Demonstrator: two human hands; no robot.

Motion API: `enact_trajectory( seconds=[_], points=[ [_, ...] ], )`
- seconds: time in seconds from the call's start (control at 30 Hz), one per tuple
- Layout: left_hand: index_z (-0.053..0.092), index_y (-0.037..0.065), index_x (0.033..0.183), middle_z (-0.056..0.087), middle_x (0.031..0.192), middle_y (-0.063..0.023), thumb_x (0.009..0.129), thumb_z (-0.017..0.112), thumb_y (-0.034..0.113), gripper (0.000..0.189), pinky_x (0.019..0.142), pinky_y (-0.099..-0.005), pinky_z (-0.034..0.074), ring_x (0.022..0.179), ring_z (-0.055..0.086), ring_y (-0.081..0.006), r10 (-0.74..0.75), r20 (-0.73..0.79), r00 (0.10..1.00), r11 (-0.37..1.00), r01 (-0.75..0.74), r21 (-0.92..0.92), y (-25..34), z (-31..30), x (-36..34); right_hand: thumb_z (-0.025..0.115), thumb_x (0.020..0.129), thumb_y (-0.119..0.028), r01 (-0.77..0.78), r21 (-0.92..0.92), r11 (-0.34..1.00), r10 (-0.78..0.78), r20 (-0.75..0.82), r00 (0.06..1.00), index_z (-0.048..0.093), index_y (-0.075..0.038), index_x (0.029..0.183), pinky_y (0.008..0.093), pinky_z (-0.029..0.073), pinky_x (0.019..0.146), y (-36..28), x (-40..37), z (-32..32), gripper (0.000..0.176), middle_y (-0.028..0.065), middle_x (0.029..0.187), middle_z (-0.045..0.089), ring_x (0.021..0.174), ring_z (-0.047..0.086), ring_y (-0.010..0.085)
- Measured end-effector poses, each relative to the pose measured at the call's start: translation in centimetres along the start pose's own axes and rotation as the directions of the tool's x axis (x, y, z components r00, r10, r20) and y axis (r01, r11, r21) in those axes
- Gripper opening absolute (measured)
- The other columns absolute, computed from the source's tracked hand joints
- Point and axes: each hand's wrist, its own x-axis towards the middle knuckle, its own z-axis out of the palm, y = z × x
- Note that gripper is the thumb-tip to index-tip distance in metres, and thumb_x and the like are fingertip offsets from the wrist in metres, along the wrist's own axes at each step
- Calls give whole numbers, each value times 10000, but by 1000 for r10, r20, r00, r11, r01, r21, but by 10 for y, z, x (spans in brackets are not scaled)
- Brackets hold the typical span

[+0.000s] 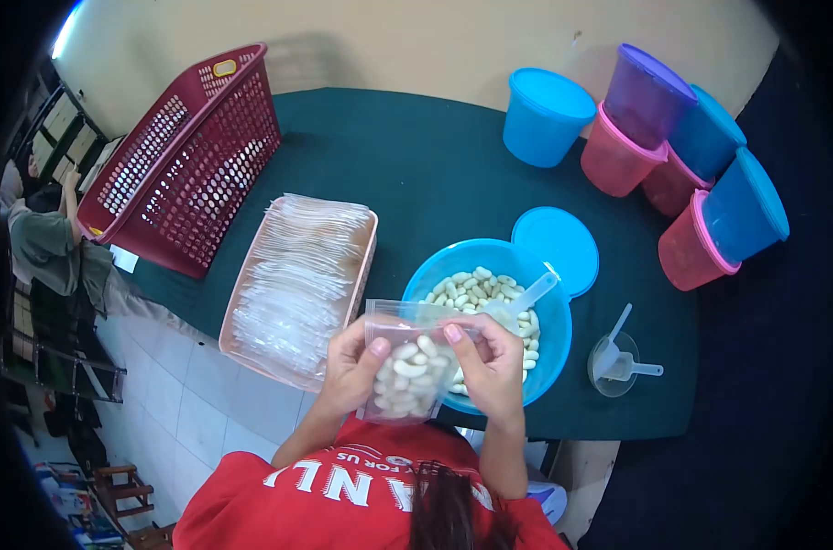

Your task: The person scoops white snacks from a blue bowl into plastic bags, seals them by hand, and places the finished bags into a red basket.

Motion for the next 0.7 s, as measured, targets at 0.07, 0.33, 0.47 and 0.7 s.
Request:
enact_trajectory(
  seconds=[0.07,0.33,0.47,0.7],
  points=[
    [551,-42,966,582,903,-91,880,453,136,221,721,-233,445,833,547,-100,9,-12,1000,998,-8,59,5,-2,-4,518,827,-41,80,-2,997,-80,-67,995,563,57,926,253,425,775,0,-2,5,147,134,939,593,892,546,142],
    [585,-54,895,578,894,-121,810,503,16,137,721,-242,442,842,547,-121,127,-83,988,991,-131,-36,31,-46,-37,500,820,-32,207,-102,973,-183,206,961,582,57,891,265,411,797,2,-3,54,141,119,874,604,818,553,146],
    [576,-53,850,601,800,-94,807,514,13,100,652,-228,454,734,568,-109,198,-257,946,958,-132,254,52,-82,-77,527,775,-14,405,-168,899,-383,151,911,560,31,745,342,398,834,22,1,117,64,103,732,589,708,531,141],
    [574,-28,727,583,683,-66,770,531,8,71,548,-209,422,614,541,-89,364,-405,839,898,-201,391,82,-153,-145,596,748,-24,15,117,993,-79,565,821,573,17,763,219,401,681,36,-5,214,49,59,741,568,717,526,97]
  ],
)
